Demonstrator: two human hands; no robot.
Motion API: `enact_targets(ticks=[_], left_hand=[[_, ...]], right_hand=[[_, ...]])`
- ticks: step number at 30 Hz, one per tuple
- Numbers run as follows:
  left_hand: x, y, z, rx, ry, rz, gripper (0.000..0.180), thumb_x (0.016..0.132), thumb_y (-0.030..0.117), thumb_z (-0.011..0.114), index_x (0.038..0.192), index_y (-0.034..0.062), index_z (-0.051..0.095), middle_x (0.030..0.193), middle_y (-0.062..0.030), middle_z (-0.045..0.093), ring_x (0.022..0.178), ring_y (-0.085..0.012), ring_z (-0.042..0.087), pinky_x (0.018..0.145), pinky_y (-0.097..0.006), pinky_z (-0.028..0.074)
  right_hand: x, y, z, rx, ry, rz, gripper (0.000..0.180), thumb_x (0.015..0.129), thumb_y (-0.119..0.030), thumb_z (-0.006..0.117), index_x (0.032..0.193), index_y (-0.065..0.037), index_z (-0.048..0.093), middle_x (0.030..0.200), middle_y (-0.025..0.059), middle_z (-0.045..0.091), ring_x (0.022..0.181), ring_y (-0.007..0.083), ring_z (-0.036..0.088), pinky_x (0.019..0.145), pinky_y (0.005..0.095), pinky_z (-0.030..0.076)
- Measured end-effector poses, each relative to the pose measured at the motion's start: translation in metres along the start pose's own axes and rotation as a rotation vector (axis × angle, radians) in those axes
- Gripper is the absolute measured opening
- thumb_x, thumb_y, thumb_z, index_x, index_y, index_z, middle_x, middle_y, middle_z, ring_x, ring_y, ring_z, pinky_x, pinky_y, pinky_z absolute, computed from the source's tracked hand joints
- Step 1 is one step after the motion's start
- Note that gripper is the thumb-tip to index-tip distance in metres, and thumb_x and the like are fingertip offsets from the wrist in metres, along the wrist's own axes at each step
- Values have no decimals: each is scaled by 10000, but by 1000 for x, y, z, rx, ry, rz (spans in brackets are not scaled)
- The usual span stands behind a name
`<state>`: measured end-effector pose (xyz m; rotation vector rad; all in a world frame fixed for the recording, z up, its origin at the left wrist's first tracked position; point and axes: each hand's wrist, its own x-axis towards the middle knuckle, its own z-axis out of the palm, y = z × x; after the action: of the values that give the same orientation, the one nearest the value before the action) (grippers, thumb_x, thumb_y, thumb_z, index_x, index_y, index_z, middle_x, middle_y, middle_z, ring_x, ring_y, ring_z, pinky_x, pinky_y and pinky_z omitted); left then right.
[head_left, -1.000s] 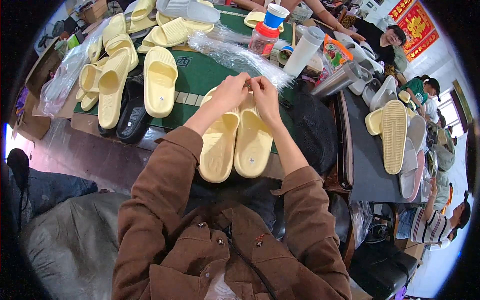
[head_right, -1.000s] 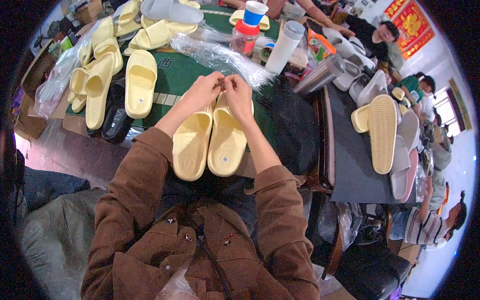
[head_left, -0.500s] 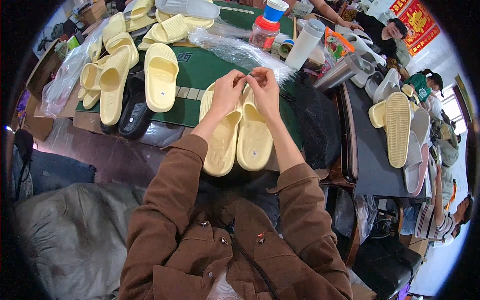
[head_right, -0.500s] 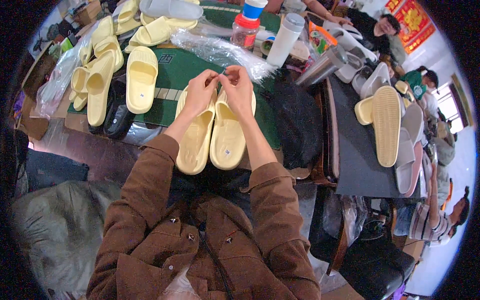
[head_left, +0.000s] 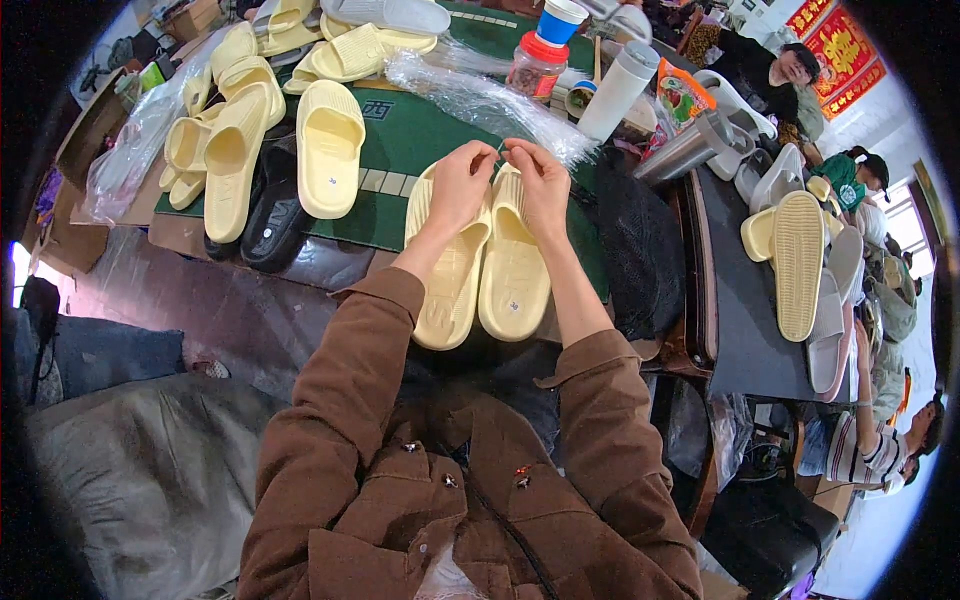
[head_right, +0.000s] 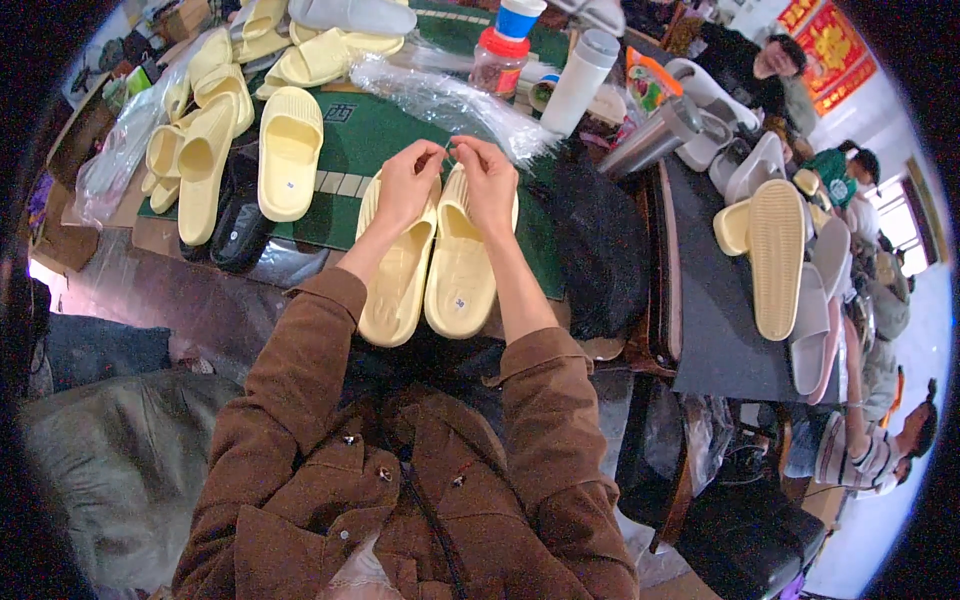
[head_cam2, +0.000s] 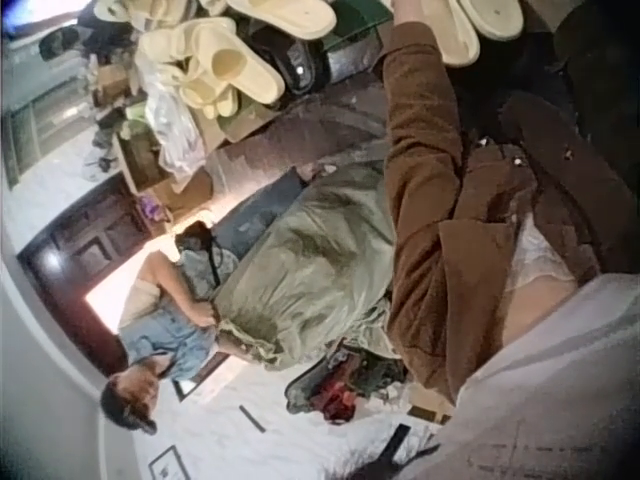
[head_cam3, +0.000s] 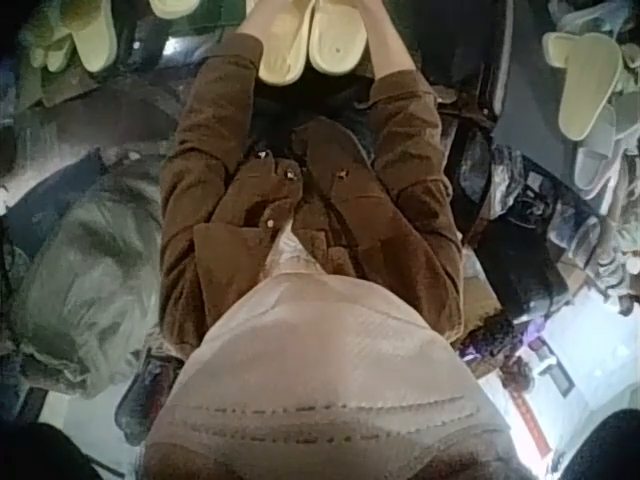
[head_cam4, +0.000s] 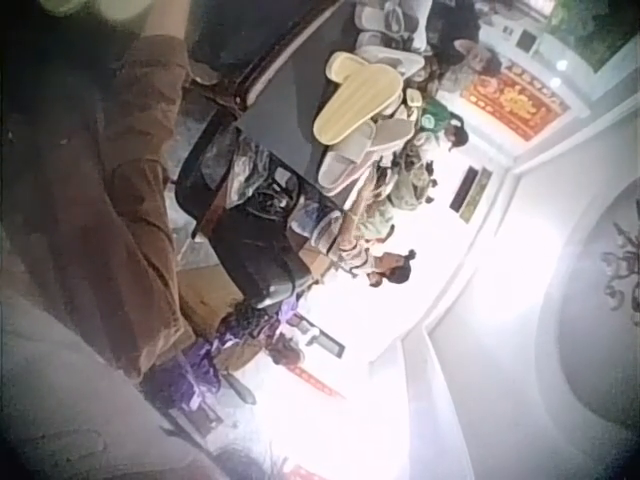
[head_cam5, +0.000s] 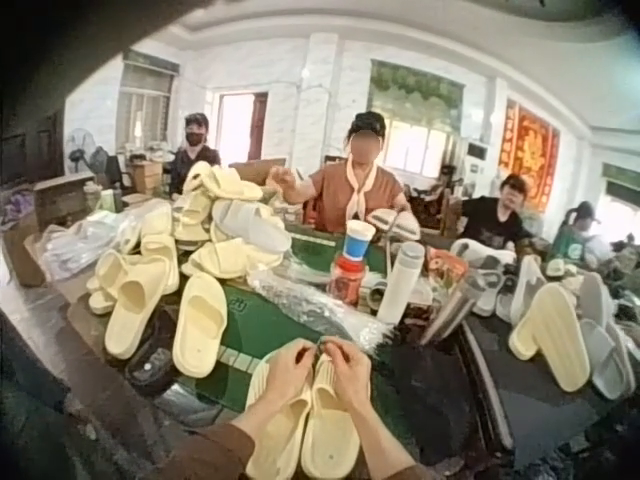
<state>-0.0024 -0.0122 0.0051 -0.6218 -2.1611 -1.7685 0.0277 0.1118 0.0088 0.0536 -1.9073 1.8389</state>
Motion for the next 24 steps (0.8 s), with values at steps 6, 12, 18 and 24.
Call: enact_targets(ticks=[6, 12, 18, 24], left_hand=[[-1, 4, 0, -28, -15, 24, 133, 861, 96, 582, 920, -9, 639, 765, -72, 637, 656, -117, 564, 623, -261, 453], [-2, 1, -5, 8, -41, 48, 145, 867, 94, 575, 936, -17, 637, 805, -86, 639, 695, -134, 576, 648, -269, 460], [-2, 4, -4, -28, -63, 80, 143, 871, 83, 570, 946, -16, 641, 851, -106, 655, 756, -163, 614, 692, -281, 477], [-2, 1, -3, -3, -68, 79, 145, 871, 78, 567, 956, -16, 638, 868, -114, 656, 773, -188, 622, 706, -286, 482]], right_hand=[[1, -3, -4, 121, 74, 90, 192, 865, -78, 613, 1033, -18, 684, 992, 35, 658, 873, 101, 580, 784, 222, 443], [-2, -10, 1, -76, -73, 45, 184, 861, -79, 616, 1022, -30, 693, 936, 7, 653, 832, 80, 564, 759, 213, 437], [0, -9, -2, 206, -17, 180, 176, 866, -97, 616, 1003, -19, 695, 921, 23, 662, 801, 69, 562, 723, 216, 441], [0, -7, -1, 193, -5, 141, 177, 872, -104, 627, 1019, -28, 689, 849, -18, 643, 679, 26, 515, 591, 174, 411]])
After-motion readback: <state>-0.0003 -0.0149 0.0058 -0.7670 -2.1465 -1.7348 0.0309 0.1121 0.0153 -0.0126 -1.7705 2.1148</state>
